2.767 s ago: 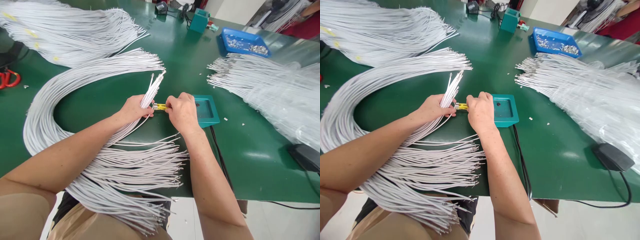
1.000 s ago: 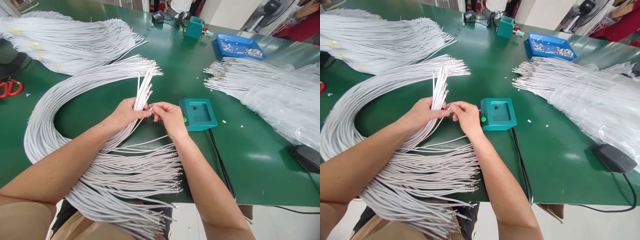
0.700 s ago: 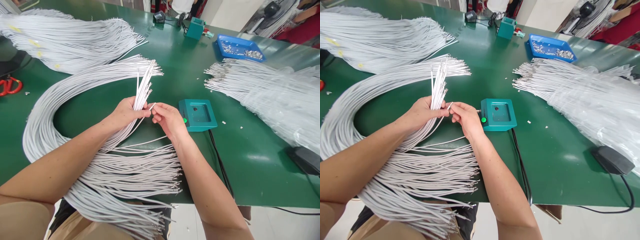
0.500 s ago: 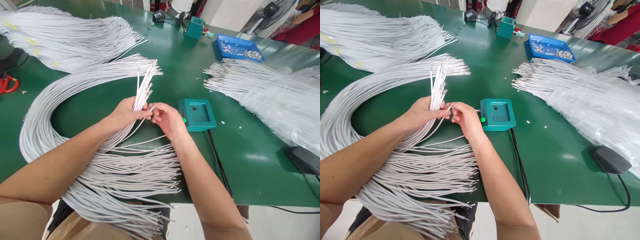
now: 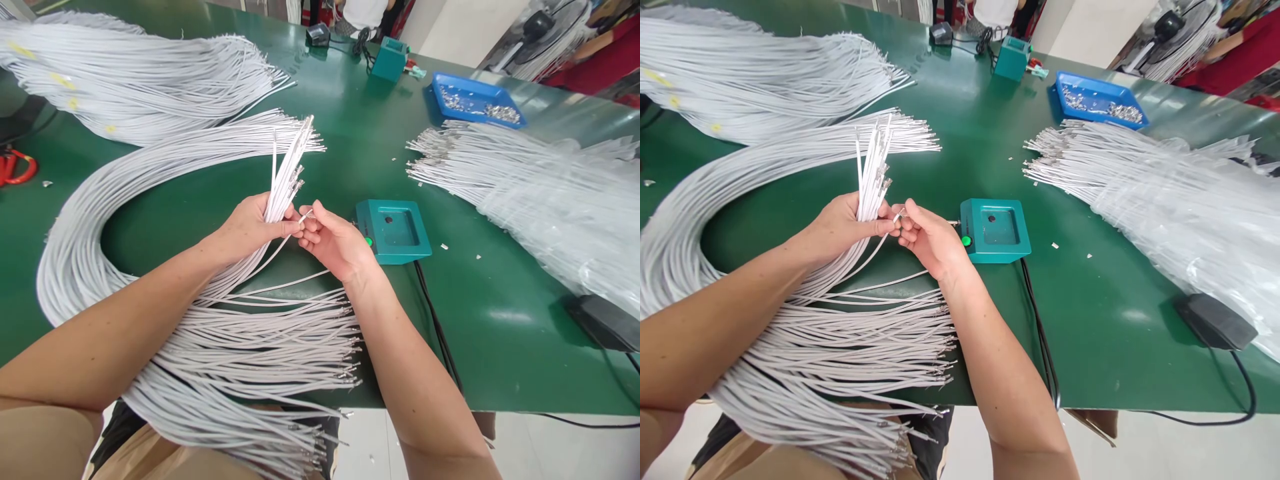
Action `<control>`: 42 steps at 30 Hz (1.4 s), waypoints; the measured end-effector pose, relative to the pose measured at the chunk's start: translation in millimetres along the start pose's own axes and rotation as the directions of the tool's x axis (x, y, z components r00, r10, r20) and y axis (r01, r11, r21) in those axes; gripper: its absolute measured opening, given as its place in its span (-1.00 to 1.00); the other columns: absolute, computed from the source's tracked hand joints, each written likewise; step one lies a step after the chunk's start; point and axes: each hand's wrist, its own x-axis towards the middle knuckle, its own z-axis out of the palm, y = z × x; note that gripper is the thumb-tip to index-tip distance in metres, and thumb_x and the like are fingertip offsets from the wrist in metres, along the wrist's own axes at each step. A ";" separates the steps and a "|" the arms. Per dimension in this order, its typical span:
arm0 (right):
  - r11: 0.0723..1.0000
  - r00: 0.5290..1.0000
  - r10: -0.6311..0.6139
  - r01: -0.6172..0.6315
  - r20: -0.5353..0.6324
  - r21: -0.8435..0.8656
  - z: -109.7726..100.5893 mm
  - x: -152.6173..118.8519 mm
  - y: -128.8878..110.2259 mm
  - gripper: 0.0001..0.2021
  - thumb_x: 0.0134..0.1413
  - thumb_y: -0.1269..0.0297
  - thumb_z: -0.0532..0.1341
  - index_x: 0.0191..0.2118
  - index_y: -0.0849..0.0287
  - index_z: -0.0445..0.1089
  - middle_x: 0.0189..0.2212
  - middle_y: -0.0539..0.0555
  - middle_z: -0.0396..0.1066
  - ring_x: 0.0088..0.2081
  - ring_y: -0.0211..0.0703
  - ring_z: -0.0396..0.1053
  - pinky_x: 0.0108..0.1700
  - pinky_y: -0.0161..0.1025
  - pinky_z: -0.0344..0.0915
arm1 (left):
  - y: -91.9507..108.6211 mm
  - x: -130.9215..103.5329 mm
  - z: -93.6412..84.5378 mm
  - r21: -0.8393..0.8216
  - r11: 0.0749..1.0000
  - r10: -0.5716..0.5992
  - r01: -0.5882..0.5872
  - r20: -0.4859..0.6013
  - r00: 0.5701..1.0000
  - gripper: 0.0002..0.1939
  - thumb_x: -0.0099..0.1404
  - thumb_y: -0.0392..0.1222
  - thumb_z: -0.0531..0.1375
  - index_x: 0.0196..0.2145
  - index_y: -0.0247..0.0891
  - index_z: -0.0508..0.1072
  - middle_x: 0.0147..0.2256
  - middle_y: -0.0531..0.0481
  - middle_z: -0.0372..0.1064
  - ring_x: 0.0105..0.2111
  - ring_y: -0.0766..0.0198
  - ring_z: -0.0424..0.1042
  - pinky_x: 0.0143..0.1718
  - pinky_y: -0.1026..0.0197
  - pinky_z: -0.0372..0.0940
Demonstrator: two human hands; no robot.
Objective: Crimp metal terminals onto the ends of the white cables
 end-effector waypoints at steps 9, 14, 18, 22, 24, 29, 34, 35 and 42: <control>0.981 0.977 -0.173 0.159 -0.125 -0.113 3.8 -1.8 1.2 -0.76 -0.10 0.08 0.41 -0.36 0.13 0.57 -0.47 -0.05 0.42 -0.43 -0.36 0.29 -0.25 -0.32 0.32 | -7.5 2.8 -3.9 0.037 0.997 0.064 -0.063 -0.021 0.998 -0.72 0.05 -0.13 0.41 -0.36 -0.27 0.43 -0.39 0.01 0.50 -0.32 0.21 0.50 -0.22 0.16 0.35; 0.963 0.963 -0.230 0.204 -0.141 -0.175 5.5 -4.4 -0.1 -0.82 -0.11 0.16 0.43 -0.34 0.10 0.60 -0.43 -0.04 0.50 -0.41 -0.35 0.37 -0.14 -0.27 0.40 | -6.6 2.3 -3.7 0.039 0.997 0.070 -0.069 -0.013 0.997 -0.71 0.02 -0.12 0.42 -0.35 -0.27 0.44 -0.38 -0.01 0.50 -0.31 0.19 0.50 -0.18 0.12 0.36; 0.953 0.956 -0.257 0.227 -0.143 -0.199 6.3 -5.0 -1.1 -0.85 -0.10 0.20 0.42 -0.36 0.11 0.60 -0.43 -0.04 0.53 -0.42 -0.35 0.39 -0.17 -0.29 0.39 | -8.1 3.1 -4.2 -0.010 0.996 0.083 -0.083 -0.010 0.996 -0.66 0.02 -0.16 0.43 -0.26 -0.26 0.46 -0.35 0.02 0.48 -0.33 0.23 0.49 -0.19 0.15 0.38; 0.937 0.940 -0.278 0.219 -0.199 -0.273 8.0 -5.4 -3.5 -0.90 -0.10 0.25 0.40 -0.43 0.15 0.57 -0.46 -0.02 0.51 -0.43 -0.34 0.38 -0.24 -0.31 0.36 | -10.9 3.3 -4.1 -0.044 0.994 0.103 -0.101 0.050 0.993 -0.48 0.08 -0.17 0.41 0.02 -0.21 0.47 -0.29 0.03 0.47 -0.33 0.25 0.50 -0.18 0.15 0.40; 0.934 0.941 -0.265 0.196 -0.209 -0.299 8.6 -5.9 -5.2 -0.91 -0.12 0.27 0.39 -0.45 0.17 0.56 -0.46 -0.02 0.51 -0.42 -0.34 0.36 -0.24 -0.30 0.35 | -11.0 2.6 -3.9 -0.002 0.994 0.109 -0.109 0.072 0.991 -0.47 0.11 -0.17 0.39 0.06 -0.21 0.47 -0.28 0.01 0.47 -0.31 0.25 0.50 -0.16 0.16 0.41; 0.925 0.944 -0.252 0.169 -0.214 -0.341 8.5 -6.1 -6.3 -0.91 -0.14 0.31 0.34 -0.54 0.18 0.47 -0.55 -0.07 0.40 -0.50 -0.38 0.27 -0.33 -0.33 0.31 | -9.1 1.3 -4.4 0.085 0.990 0.104 -0.113 0.104 0.989 -0.54 0.15 -0.14 0.36 0.02 -0.22 0.52 -0.29 0.01 0.45 -0.29 0.25 0.49 -0.13 0.17 0.40; 0.895 0.929 -0.235 0.091 -0.286 -0.437 3.7 -2.1 -4.5 -0.87 -0.16 0.31 0.26 -0.61 0.16 0.36 -0.64 -0.12 0.25 -0.58 -0.36 0.19 -0.45 -0.31 0.29 | -10.6 2.8 -6.2 0.078 0.992 0.091 -0.101 0.129 0.987 -0.55 0.17 -0.13 0.35 0.03 -0.21 0.50 -0.30 0.03 0.41 -0.32 0.26 0.49 -0.17 0.19 0.40; 0.906 0.933 -0.220 0.087 -0.284 -0.415 2.7 -1.5 -4.7 -0.90 -0.14 0.29 0.24 -0.57 0.16 0.39 -0.62 -0.11 0.26 -0.57 -0.35 0.21 -0.43 -0.30 0.31 | -11.2 3.3 -6.5 0.072 0.992 0.090 -0.099 0.124 0.988 -0.55 0.17 -0.14 0.36 0.02 -0.21 0.50 -0.29 0.04 0.40 -0.32 0.27 0.49 -0.18 0.19 0.40; 0.924 0.966 -0.235 0.187 -0.109 -0.335 3.2 -1.4 -4.3 -0.68 0.01 -0.04 0.29 -0.41 0.15 0.51 -0.42 -0.01 0.44 -0.38 -0.30 0.33 -0.22 -0.30 0.34 | -13.9 6.1 -6.0 0.044 0.998 0.044 -0.047 0.072 0.996 -0.57 0.08 -0.17 0.41 -0.08 -0.28 0.51 -0.33 0.00 0.42 -0.38 0.26 0.45 -0.42 0.28 0.36</control>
